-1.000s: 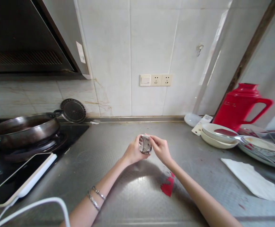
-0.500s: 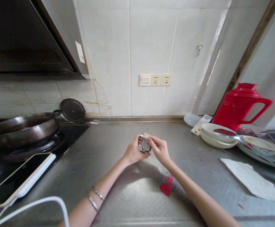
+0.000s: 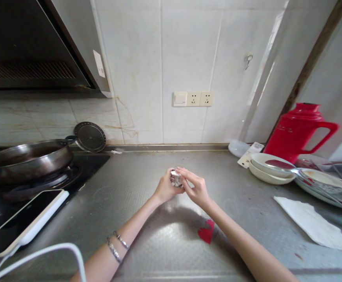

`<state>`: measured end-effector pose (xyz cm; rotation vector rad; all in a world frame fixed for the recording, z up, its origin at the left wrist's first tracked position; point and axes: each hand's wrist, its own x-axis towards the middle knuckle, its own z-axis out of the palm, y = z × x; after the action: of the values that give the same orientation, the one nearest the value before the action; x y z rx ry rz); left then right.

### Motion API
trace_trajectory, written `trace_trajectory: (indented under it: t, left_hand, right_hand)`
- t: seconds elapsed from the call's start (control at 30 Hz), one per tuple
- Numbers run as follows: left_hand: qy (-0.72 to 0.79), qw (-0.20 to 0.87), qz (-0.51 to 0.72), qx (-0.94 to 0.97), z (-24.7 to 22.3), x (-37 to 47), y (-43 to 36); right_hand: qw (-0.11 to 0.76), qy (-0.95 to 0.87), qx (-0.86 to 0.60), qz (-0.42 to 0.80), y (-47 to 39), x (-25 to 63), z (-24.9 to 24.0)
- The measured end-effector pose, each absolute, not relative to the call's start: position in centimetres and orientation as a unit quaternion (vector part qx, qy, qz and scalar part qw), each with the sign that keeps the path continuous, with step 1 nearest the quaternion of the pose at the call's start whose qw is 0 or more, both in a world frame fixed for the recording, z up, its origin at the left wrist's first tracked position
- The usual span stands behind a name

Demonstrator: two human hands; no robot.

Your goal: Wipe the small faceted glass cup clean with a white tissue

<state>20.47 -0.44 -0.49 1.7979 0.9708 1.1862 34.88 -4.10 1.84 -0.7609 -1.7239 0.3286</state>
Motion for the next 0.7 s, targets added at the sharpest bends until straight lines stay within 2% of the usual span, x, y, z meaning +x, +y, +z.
trace_trajectory:
  t: [0.2, 0.33, 0.47, 0.7]
  left_hand:
    - [0.385, 0.293, 0.455, 0.747, 0.2, 20.3, -1.0]
    - [0.374, 0.281, 0.449, 0.761, 0.4, 20.3, -1.3]
    - [0.387, 0.291, 0.437, 0.758, 0.1, 20.4, -1.2]
    - [0.354, 0.331, 0.454, 0.748, 0.1, 20.5, -0.8]
  right_hand:
    - [0.603, -0.661, -0.393, 0.212, -3.3, 35.0, 1.8]
    - [0.61, -0.632, -0.412, 0.242, -2.9, 35.1, 1.7]
    - [0.6, -0.673, -0.401, 0.164, -3.2, 34.9, 1.4]
    - [0.534, -0.803, -0.264, 0.013, -3.7, 35.1, 1.2]
